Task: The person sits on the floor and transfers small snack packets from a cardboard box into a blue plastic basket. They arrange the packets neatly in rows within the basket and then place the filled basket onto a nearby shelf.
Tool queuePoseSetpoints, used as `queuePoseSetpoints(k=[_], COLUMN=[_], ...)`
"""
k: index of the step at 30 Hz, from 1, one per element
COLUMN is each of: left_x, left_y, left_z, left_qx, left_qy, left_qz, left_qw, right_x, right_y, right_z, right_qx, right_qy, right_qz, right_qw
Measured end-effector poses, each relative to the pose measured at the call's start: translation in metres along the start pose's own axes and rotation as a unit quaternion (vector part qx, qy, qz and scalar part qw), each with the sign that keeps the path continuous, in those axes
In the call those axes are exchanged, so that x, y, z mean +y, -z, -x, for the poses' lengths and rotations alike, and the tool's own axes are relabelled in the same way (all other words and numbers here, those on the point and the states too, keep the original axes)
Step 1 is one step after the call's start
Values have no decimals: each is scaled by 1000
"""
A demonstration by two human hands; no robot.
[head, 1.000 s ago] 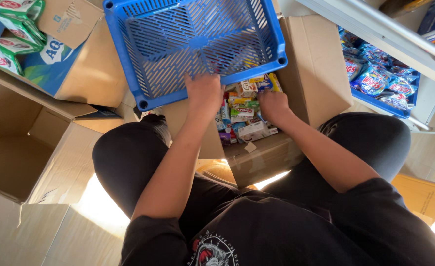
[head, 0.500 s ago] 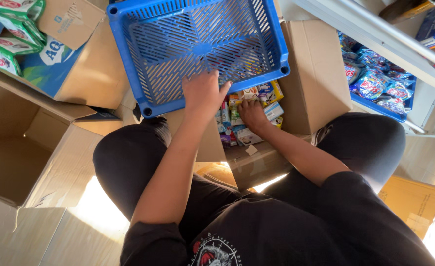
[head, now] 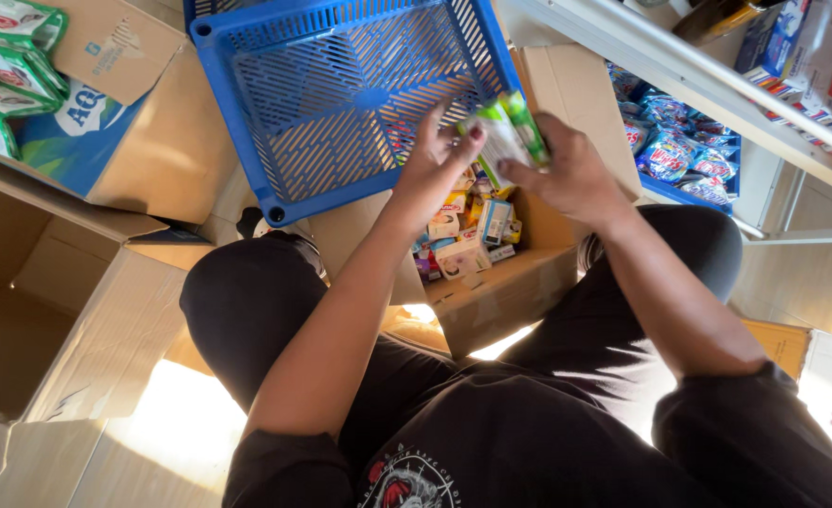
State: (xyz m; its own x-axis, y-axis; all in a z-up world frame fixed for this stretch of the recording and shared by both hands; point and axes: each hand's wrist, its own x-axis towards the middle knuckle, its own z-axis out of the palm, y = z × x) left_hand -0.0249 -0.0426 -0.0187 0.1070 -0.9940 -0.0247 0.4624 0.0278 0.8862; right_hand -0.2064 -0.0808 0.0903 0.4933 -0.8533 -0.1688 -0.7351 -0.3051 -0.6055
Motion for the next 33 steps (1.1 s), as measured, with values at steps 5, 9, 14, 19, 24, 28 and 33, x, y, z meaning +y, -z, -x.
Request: queuePoseSetpoints(k=[5, 9, 14, 19, 24, 28, 33], left_x=[9, 33, 55, 53, 59, 68, 76], left_y=[4, 30, 45, 48, 46, 48, 48], left_z=[13, 14, 11, 8, 5, 6, 7], left_qx=[101, 123, 186, 183, 205, 192, 222], left_qy=[-45, -39, -103, -71, -63, -86, -99], left_qz=[89, 290, 287, 405, 348, 329, 309], left_qw=[990, 948, 934, 893, 912, 921, 919], right_x=[-52, -6, 94, 164, 180, 184, 192], right_y=[-15, -28, -121, -245, -304, -325, -303], right_z=[2, -13, -37, -45, -88, -108, -88], right_qx=[63, -76, -249, -119, 85, -21, -94], right_qy=[334, 167, -61, 196, 280, 155, 159], right_qz=[57, -184, 70, 252, 474, 554, 498], right_qw=[939, 966, 964, 940, 830, 818, 847])
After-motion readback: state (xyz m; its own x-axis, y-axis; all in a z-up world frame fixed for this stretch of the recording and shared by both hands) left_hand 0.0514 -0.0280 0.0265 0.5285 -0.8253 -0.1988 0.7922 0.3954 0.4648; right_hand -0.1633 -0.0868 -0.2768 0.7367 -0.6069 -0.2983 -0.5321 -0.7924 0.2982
